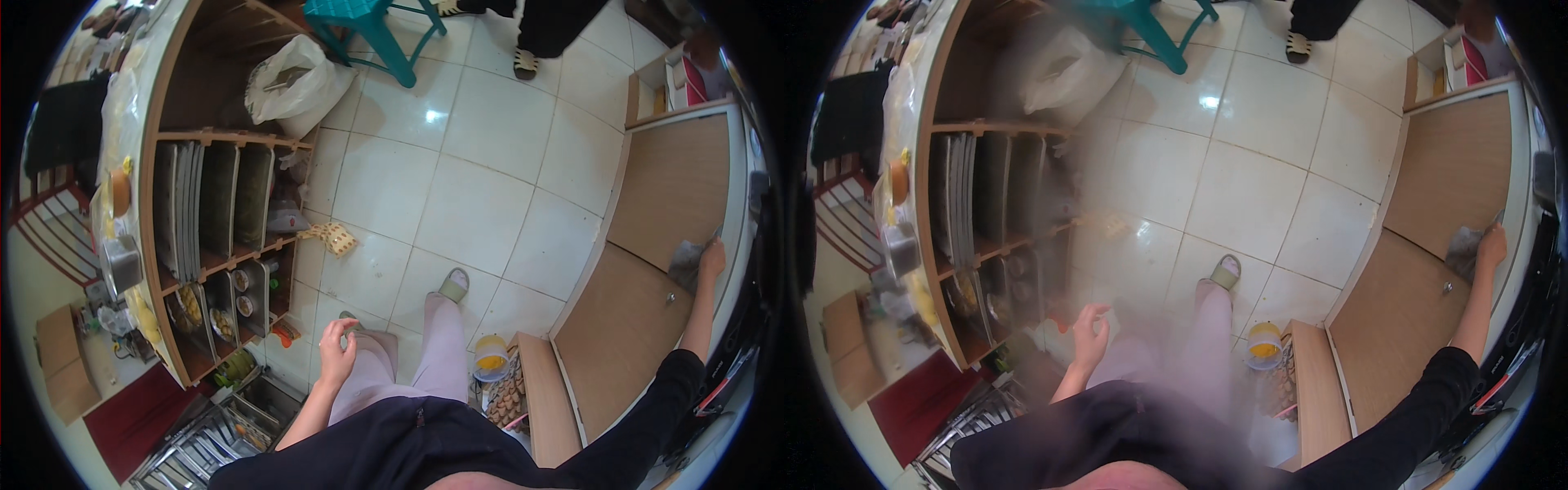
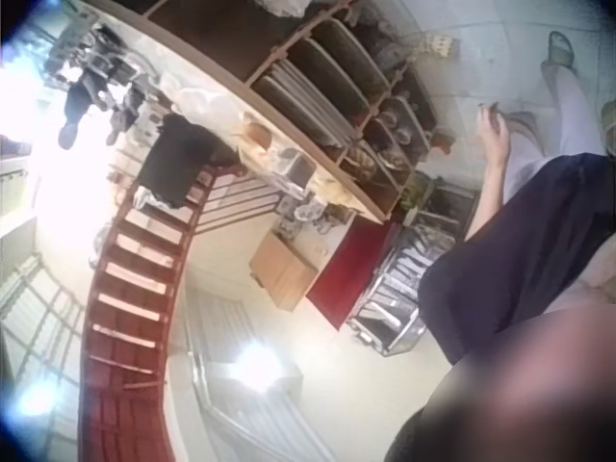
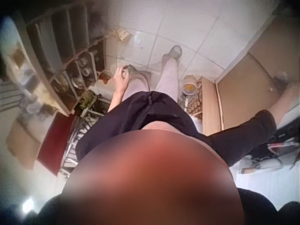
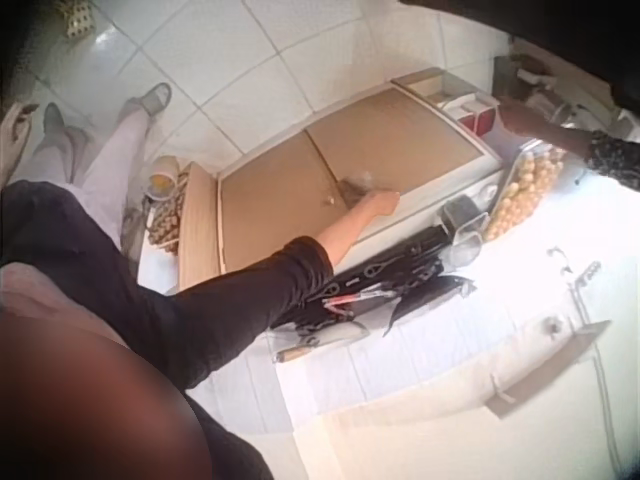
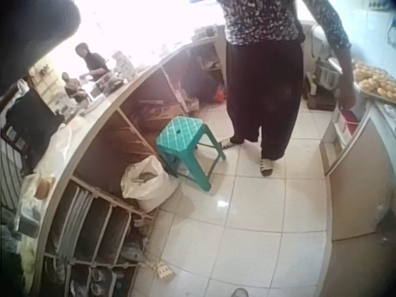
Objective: The person rolls out pieces of dough with a rolling pin, fills them with dark chocolate chips from a container by hand, and then rolls and shapes the dough into individual buns on a table.
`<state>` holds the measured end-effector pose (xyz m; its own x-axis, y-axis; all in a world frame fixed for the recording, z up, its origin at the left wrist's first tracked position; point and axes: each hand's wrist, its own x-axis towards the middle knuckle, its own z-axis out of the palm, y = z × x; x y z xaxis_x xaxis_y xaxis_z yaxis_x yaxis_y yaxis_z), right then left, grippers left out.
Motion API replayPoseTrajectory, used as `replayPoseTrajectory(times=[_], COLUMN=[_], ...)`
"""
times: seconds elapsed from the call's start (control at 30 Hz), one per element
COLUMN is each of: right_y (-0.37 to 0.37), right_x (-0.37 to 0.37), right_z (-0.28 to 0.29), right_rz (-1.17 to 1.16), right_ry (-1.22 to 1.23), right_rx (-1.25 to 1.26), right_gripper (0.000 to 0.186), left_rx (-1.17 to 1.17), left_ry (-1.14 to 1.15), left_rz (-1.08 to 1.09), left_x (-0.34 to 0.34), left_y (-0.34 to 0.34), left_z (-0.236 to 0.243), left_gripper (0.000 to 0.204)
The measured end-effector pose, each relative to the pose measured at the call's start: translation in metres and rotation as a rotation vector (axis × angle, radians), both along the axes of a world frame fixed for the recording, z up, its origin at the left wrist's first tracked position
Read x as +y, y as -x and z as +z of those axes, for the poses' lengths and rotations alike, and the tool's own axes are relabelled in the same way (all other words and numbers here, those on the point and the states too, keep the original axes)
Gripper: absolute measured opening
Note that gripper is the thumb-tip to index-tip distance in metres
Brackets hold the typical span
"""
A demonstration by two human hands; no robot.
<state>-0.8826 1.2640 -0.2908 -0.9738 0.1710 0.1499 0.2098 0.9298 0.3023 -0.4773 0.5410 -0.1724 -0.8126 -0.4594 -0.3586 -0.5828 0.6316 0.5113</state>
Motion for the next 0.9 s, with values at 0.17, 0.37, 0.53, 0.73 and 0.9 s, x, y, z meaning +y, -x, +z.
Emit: replayPoseTrajectory(times=[0.17, 0.37, 0.53, 0.73, 0.9], right_y=[-0.031, -0.141, -0.336, -0.506, -0.54], right_x=[-0.045, -0.323, -0.588, -0.84, -0.889], right_z=[-0.001, -0.043, -0.059, 0.028, 0.011], right_rz=[0.202, 0.093, 0.178, 0.406, 0.881], right_ry=[-0.038, 0.624, 0.736, 0.843, 0.422], right_rx=[0.092, -0.146, -1.02, -1.38, -1.105], right_gripper=[0.018, 0.011, 0.075, 0.066, 0.068], left_rx=[0.078, 0.19, 0.324, 0.377, 0.498], left_ry=[-0.041, -0.017, 0.08, 0.19, 0.282], left_rz=[0.105, 0.342, 0.507, 0.868, 1.288], left_x=[-0.026, -0.086, -0.161, -0.263, -0.312], left_y=[-0.025, -0.097, -0.199, -0.36, -0.446], left_z=[0.017, 0.041, 0.078, 0.092, 0.094], left_gripper=[0.019, 0.018, 0.018, 0.017, 0.018])
